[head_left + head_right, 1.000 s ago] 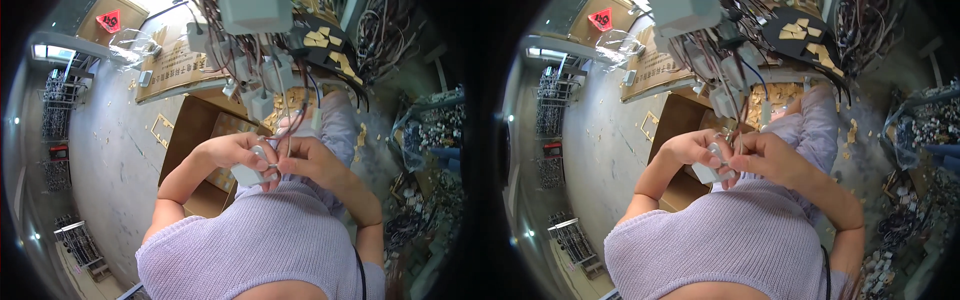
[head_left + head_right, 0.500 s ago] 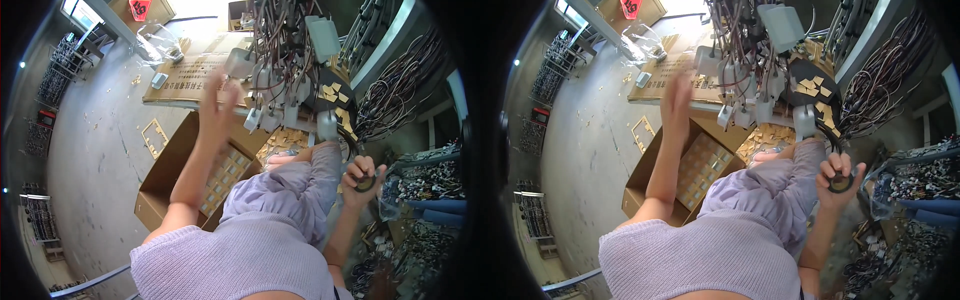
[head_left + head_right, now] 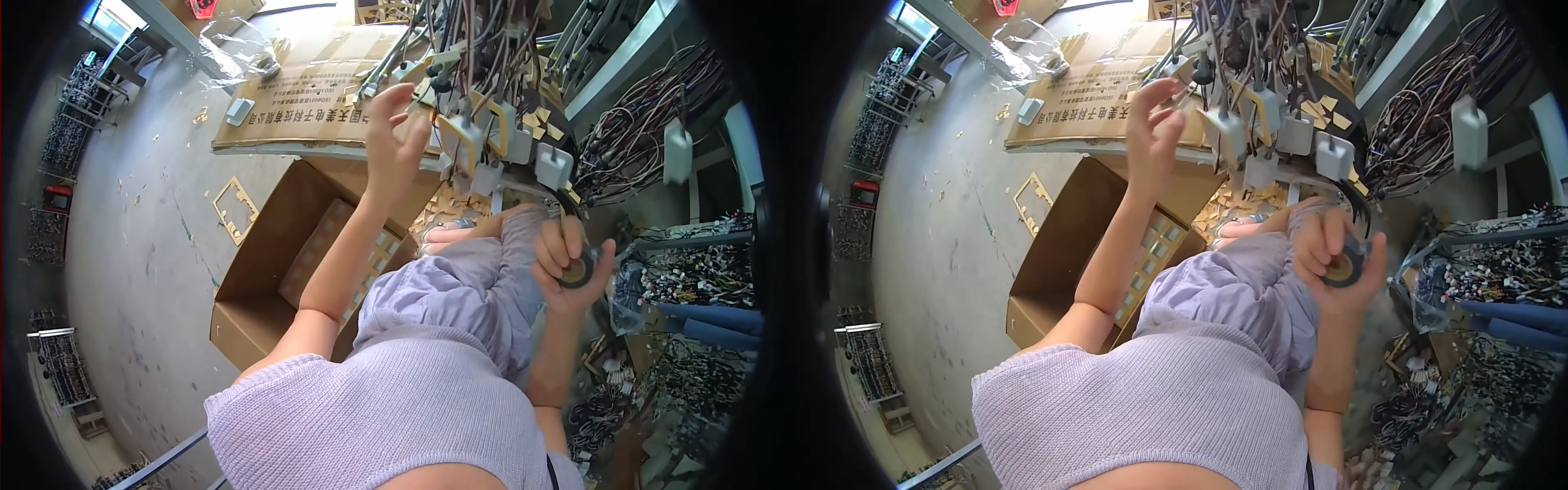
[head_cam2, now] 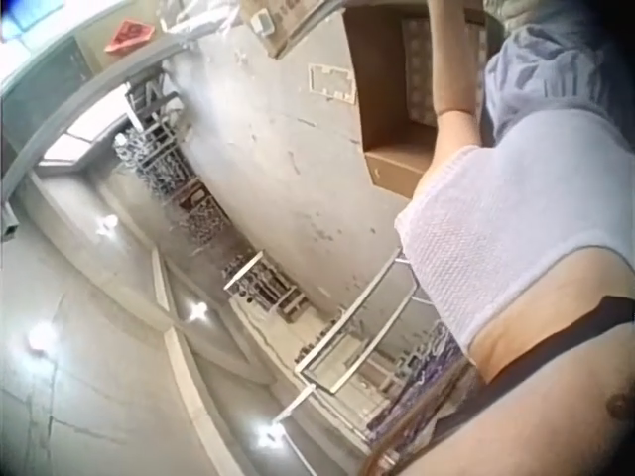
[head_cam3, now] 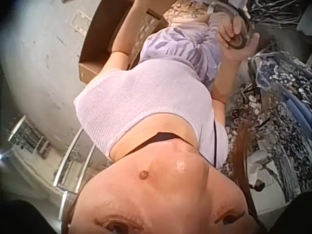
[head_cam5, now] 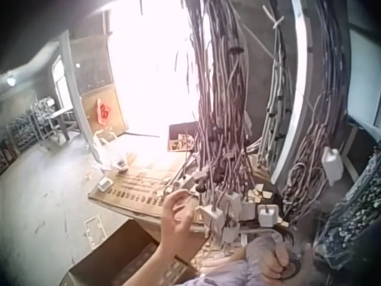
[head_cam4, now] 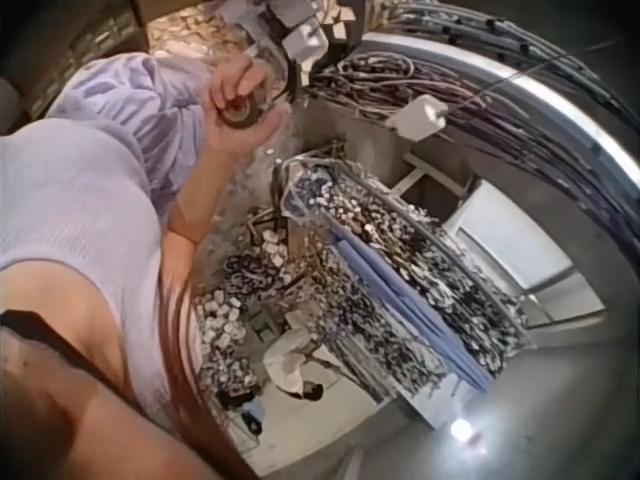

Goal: Taping wires to plastic connectors as part of an assembly process.

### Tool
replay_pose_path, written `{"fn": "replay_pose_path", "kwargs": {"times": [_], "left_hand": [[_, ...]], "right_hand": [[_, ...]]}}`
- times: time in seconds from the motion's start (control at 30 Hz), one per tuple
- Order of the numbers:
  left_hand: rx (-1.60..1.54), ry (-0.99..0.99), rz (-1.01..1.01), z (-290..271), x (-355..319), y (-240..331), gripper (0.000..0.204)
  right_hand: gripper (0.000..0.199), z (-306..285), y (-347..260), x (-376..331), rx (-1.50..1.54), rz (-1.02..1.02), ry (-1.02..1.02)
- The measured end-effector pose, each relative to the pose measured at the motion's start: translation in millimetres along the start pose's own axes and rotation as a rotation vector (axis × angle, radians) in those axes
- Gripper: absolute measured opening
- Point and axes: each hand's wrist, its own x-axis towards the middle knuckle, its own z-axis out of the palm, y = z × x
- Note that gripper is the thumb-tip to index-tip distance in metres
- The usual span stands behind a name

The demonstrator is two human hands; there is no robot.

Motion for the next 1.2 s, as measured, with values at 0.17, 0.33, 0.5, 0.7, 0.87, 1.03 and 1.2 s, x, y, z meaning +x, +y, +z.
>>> {"fn": "replay_pose_path", "kwargs": {"times": [0.17,0.33,0.5,0.7,0.87,1.03,1.2], "left_hand": [[-0.087,-0.071,-0.231,24.7,2.7,-33.0,0.055],[0.020,-0.273,0.404,9.2,-52.5,18.4,0.039],[0.004,0.089,-0.052,-26.0,18.3,-40.5,0.064],[-0.268,-0.654,-0.258,-52.7,70.5,-99.0,0.076],[-0.415,-0.650,-0.420,-56.9,-1.3,-72.5,0.070],[-0.832,-0.321,-0.694,-42.3,-62.5,-2.0,0.062],[-1.135,-0.233,-0.910,-28.1,-64.5,63.1,0.056]], "right_hand": [[0.058,14.5,16.8,37.5,-0.264,0.084,-0.053],[0.091,37.5,28.3,60.3,-0.516,0.120,-0.048],[0.081,16.0,17.1,68.4,-0.515,0.048,0.081],[0.073,-12.2,1.4,92.9,-0.437,0.129,0.157],[0.056,-24.1,14.7,87.1,-0.325,0.132,0.154],[0.062,-9.2,51.0,56.4,-0.445,0.132,0.129],[0.033,3.3,85.6,23.2,-1.025,0.048,0.387]]}}
